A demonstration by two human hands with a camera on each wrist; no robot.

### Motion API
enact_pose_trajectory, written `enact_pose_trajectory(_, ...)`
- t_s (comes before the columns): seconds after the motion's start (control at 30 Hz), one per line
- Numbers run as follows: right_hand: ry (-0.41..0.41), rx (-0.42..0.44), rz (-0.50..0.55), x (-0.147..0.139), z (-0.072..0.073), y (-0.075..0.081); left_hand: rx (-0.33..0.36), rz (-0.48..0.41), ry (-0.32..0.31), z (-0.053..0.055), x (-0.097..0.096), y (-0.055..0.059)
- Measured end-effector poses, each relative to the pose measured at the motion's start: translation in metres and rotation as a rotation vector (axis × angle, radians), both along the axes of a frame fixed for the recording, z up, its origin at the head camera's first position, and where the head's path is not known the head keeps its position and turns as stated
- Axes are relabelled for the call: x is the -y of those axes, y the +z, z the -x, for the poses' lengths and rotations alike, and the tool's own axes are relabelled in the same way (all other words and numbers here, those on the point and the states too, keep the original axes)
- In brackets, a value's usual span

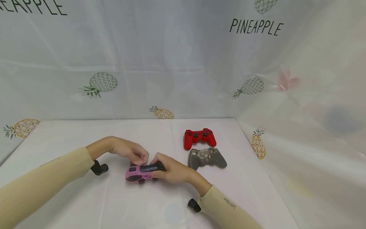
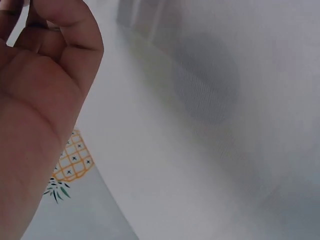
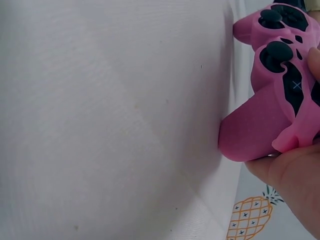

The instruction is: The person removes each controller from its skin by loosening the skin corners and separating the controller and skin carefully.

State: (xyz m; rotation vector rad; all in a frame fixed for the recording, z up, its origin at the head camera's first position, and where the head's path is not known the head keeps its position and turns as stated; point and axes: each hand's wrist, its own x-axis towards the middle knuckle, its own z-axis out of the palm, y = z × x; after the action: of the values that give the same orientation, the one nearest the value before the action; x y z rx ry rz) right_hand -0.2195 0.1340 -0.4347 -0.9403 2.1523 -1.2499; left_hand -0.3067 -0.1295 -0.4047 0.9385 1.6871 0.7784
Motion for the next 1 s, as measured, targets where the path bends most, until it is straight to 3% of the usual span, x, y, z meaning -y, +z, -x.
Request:
enact_pose_trajectory(0.13, -0.003, -0.006, -0.005, -0.001, 0.0, 0.0, -0.059, -0.053, 0.008, -0.005, 0.003, 0.0)
enact_pose_trajectory(0.3, -0.025, -0.019, -0.025, -0.001, 0.002, 0.001, -0.144, -0.082, 0.088, -0.013, 0.01, 0.0)
enact_pose_trajectory(0.47, -0.053, -0.02, -0.03, 0.001, 0.003, 0.0, -0.176, -0.082, 0.149, -0.02, 0.014, 0.001)
enact_pose_trajectory(0.83, -0.129, -0.11, -0.017, 0.006, -0.012, -0.001, -0.047, -0.091, 0.176, -0.024, 0.011, 0.003)
enact_pose_trajectory(1.0, -0.159, -0.151, -0.051, 0.008, -0.015, 0.002, 0.035, 0.003, 0.162, -0.02, 0.015, 0.007)
